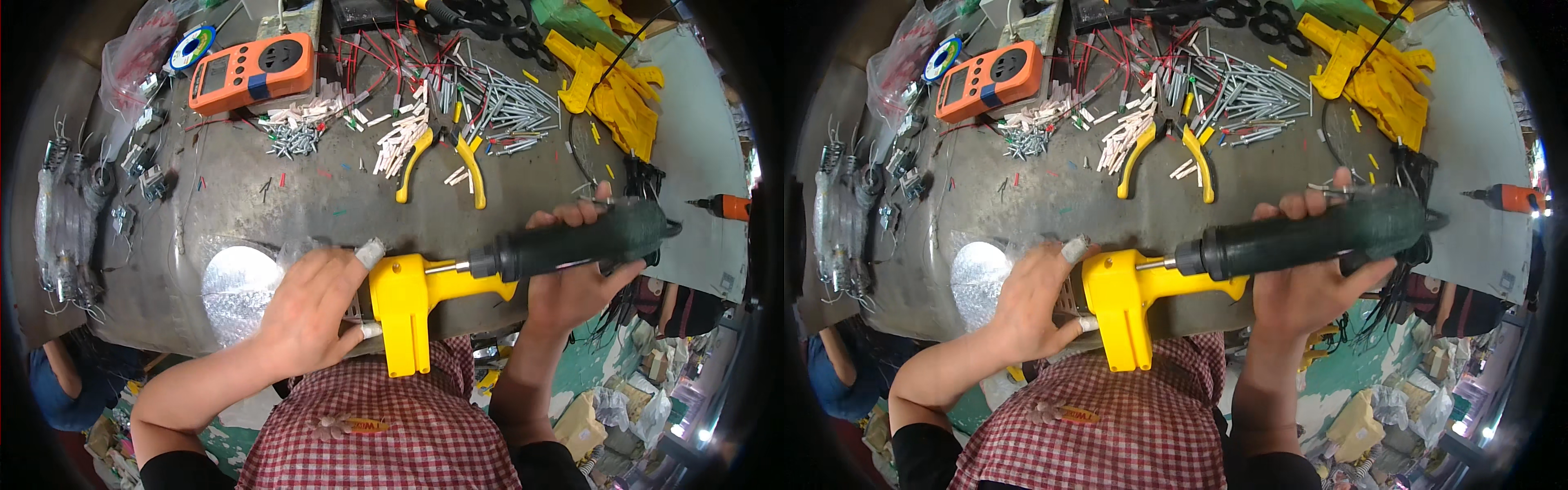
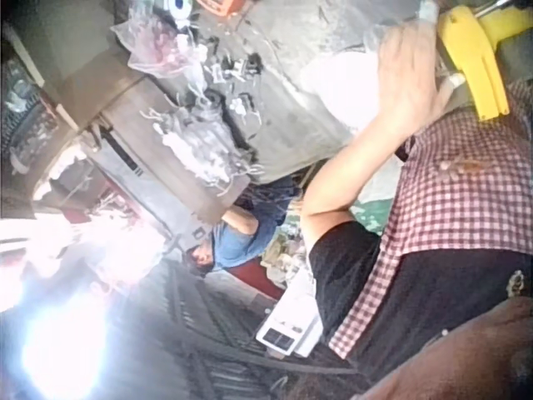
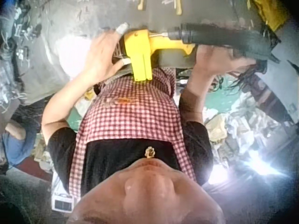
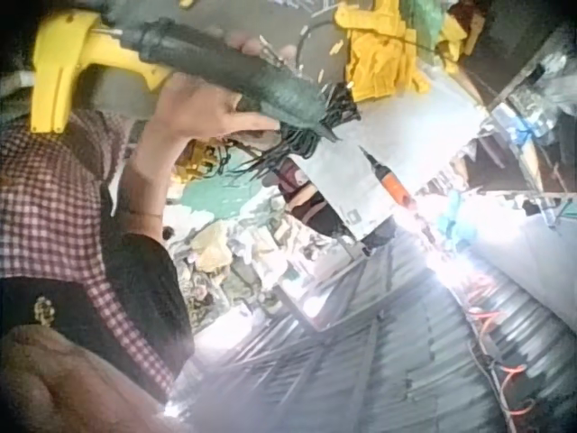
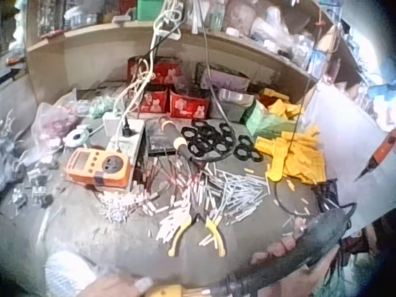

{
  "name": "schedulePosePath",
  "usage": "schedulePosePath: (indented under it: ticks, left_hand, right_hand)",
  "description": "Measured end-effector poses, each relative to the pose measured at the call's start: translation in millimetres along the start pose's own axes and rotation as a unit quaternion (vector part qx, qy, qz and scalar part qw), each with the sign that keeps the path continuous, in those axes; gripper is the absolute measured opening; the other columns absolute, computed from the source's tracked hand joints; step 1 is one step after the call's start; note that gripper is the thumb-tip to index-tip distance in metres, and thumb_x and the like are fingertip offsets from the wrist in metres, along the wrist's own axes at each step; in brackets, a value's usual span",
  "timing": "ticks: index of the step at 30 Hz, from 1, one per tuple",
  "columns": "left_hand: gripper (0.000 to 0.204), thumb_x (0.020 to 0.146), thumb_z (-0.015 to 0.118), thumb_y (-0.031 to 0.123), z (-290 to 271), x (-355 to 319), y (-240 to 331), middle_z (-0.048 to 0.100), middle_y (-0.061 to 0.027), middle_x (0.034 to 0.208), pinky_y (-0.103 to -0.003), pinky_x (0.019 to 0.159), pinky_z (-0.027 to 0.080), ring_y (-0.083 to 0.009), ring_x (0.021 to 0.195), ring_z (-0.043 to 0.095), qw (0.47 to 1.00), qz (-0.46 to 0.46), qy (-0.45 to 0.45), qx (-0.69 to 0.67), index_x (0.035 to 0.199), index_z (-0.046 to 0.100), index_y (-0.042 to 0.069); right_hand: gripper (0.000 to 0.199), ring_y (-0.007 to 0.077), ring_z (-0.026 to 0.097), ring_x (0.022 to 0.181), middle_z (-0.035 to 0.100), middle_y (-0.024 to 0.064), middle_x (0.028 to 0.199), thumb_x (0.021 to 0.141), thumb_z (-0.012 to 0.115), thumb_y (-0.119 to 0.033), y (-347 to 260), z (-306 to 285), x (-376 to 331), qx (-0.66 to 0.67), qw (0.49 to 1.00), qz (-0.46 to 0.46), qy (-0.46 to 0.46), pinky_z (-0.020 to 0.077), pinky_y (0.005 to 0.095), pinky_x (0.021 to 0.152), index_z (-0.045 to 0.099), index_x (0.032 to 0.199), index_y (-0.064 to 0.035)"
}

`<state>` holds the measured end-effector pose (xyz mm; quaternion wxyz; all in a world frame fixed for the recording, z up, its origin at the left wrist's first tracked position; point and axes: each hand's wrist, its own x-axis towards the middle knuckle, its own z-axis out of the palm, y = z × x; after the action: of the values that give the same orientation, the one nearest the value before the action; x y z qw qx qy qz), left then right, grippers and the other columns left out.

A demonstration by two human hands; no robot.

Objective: Assembling and wiring components into a yellow handheld electronic device casing.

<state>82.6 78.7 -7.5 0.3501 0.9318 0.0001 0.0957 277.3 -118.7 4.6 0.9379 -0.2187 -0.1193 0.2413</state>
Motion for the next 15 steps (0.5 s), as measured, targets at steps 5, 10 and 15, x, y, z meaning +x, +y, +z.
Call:
schedulePosePath:
  ticks: [5,10,15]
  left_hand:
    - [0.092,0.055,0.080,0.011,0.7,-2.7,-4.3,0.053,-0.0189,0.106,-0.047,0.087,0.042,-0.0395,0.097,0.051,1.000,0.006,-0.007,0.009,0.134,0.034,-0.003]
    - [0.090,0.054,0.078,0.010,2.4,-3.8,-2.8,0.053,-0.0201,0.104,-0.046,0.088,0.042,-0.0388,0.098,0.051,1.000,-0.006,-0.007,0.015,0.131,0.037,-0.006]
    - [0.093,0.051,0.077,0.006,2.9,-1.0,-2.2,0.055,-0.0193,0.104,-0.046,0.087,0.043,-0.0385,0.097,0.052,0.999,-0.023,0.024,-0.037,0.133,0.036,-0.007]
  right_hand:
    - [0.080,0.0192,0.048,0.094,0.050,0.0052,0.100,0.085,0.043,-0.067,7.9,-2.3,9.5,0.016,0.999,0.011,0.036,0.0322,0.0428,0.094,0.034,0.136,-0.0053]
    - [0.075,0.0171,0.049,0.090,0.052,0.0029,0.096,0.086,0.046,-0.063,7.5,-20.5,12.0,0.058,0.998,0.025,-0.028,0.0325,0.0426,0.095,0.038,0.132,-0.0048]
    - [0.058,0.0148,0.050,0.085,0.052,0.0010,0.089,0.089,0.050,-0.054,11.9,5.5,4.8,-0.073,0.989,-0.006,0.125,0.0352,0.0416,0.094,0.047,0.121,-0.0059]
